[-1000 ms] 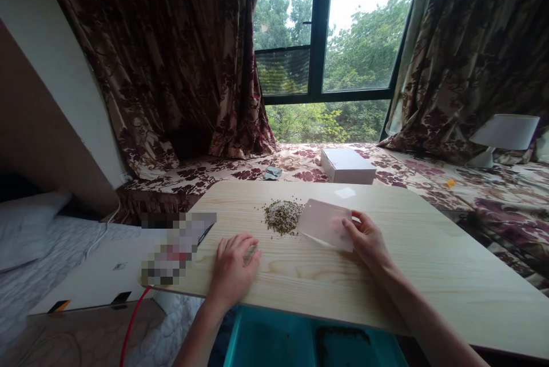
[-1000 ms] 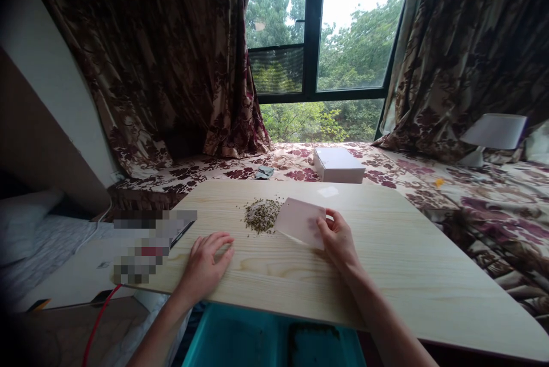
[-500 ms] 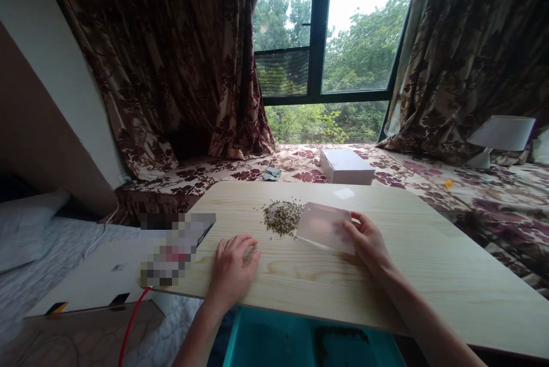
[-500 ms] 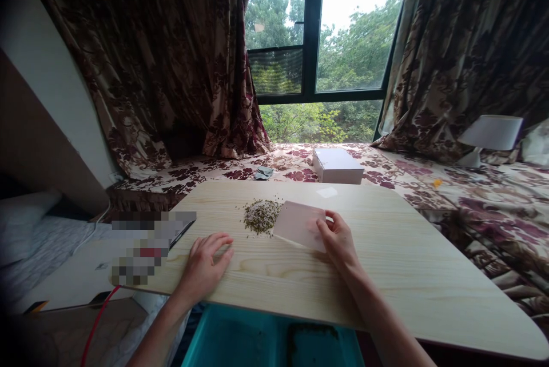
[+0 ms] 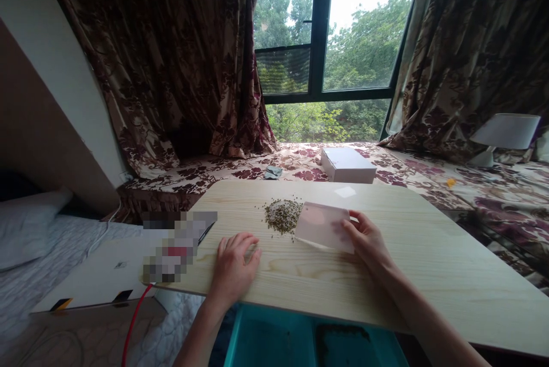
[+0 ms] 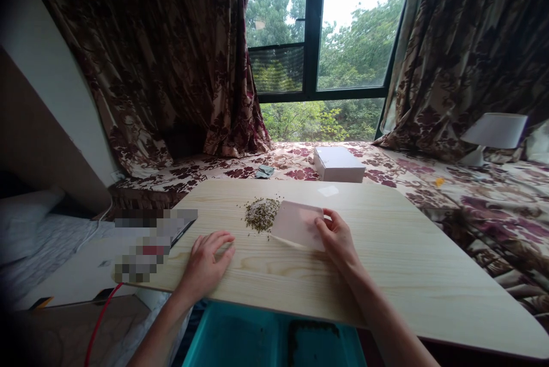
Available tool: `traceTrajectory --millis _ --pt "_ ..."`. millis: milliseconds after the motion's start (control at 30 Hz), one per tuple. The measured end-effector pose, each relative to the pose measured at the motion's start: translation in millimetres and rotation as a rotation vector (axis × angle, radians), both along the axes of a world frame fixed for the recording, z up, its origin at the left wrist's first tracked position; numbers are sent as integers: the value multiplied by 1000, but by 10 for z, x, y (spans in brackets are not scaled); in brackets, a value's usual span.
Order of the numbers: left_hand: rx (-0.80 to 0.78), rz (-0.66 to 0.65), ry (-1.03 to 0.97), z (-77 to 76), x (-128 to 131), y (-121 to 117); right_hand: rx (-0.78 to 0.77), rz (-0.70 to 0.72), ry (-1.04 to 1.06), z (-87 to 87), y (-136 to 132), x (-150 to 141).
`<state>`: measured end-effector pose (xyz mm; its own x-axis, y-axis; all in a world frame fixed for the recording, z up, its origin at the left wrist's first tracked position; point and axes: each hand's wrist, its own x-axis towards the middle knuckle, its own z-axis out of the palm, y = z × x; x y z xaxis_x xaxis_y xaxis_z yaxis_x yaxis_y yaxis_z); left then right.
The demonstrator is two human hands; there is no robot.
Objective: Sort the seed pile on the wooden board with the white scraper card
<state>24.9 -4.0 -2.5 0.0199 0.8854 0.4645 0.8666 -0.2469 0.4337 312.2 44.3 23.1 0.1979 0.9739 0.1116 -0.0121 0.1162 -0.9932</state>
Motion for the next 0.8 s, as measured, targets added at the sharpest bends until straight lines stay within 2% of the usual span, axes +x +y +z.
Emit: traceTrajectory --millis 267,400,600,800 --pt "13 -4 0 -4 5 2 47 5 14 -46 36 8" --pt "15 2 -1 -4 5 5 46 52 19 -51 35 -2" --pt "8 2 -6 -3 7 1 52 24 20 -45 28 5" --pt "1 -3 -7 4 6 1 35 58 26 -30 13 -3"
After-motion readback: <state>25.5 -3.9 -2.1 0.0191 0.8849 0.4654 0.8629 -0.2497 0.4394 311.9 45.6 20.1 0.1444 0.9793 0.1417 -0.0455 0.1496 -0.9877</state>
